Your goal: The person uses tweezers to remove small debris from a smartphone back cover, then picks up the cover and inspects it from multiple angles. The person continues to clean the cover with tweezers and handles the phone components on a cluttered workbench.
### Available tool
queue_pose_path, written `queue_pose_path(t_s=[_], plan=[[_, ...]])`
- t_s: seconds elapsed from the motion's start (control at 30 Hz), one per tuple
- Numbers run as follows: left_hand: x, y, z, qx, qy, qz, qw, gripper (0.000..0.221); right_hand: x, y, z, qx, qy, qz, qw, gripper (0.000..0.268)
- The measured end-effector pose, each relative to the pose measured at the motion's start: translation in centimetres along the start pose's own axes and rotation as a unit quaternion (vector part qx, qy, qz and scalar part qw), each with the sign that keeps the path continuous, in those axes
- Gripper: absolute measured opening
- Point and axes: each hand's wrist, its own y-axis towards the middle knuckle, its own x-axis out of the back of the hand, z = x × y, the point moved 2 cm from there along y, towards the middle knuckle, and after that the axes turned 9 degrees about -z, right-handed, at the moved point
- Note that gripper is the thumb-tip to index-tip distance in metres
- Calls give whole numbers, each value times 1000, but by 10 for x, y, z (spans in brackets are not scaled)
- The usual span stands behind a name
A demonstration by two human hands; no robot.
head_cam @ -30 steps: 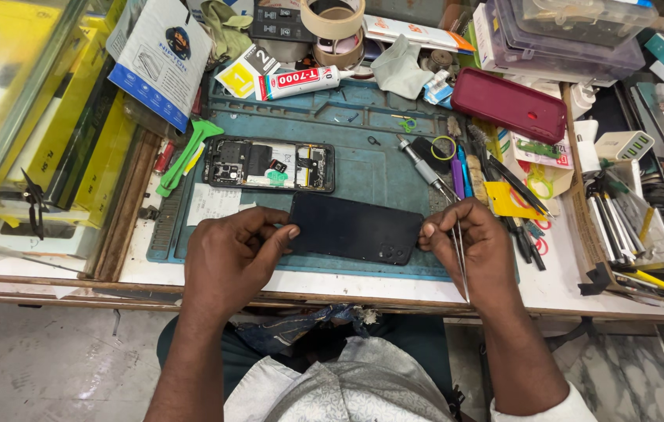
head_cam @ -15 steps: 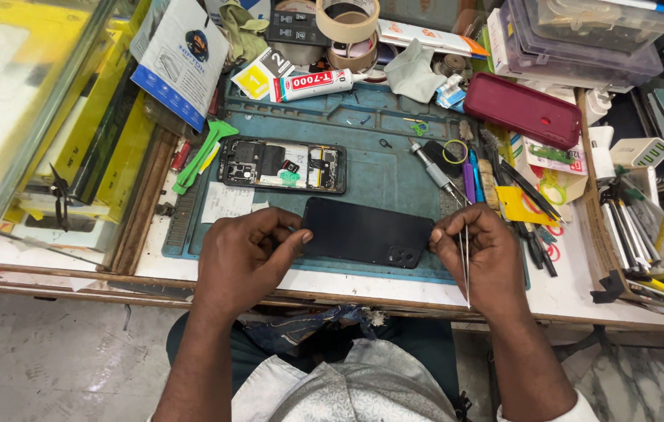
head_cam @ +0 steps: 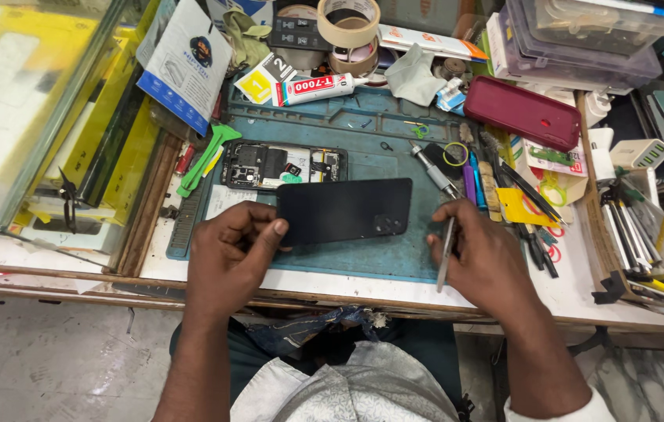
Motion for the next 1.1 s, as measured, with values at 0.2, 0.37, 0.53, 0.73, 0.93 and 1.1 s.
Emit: queue_pose_path(t_s=[0.2, 0.37, 0.53, 0.73, 0.93, 1.1], plan=[[0, -1, 8, 28, -72, -47, 996, 9, 7, 14, 13, -49, -100, 101, 989, 30], [2, -1, 7, 10, -105, -51, 993, 8, 14, 19, 0, -79, -61, 132, 986, 34], [-1, -5, 1, 8, -74, -39, 996, 8, 20, 15, -5, -59, -17, 105, 993, 42], [-4, -5, -6, -12, -51, 14, 999, 10, -1, -8, -27, -95, 315, 38, 944, 50], [-19, -5, -15, 20, 9, 94, 995, 15, -40, -30, -58, -140, 435, 31, 889, 36], [-16, 23, -36, -26, 193, 141, 971, 23, -18, -36, -62, -151, 578, -62, 800, 23]])
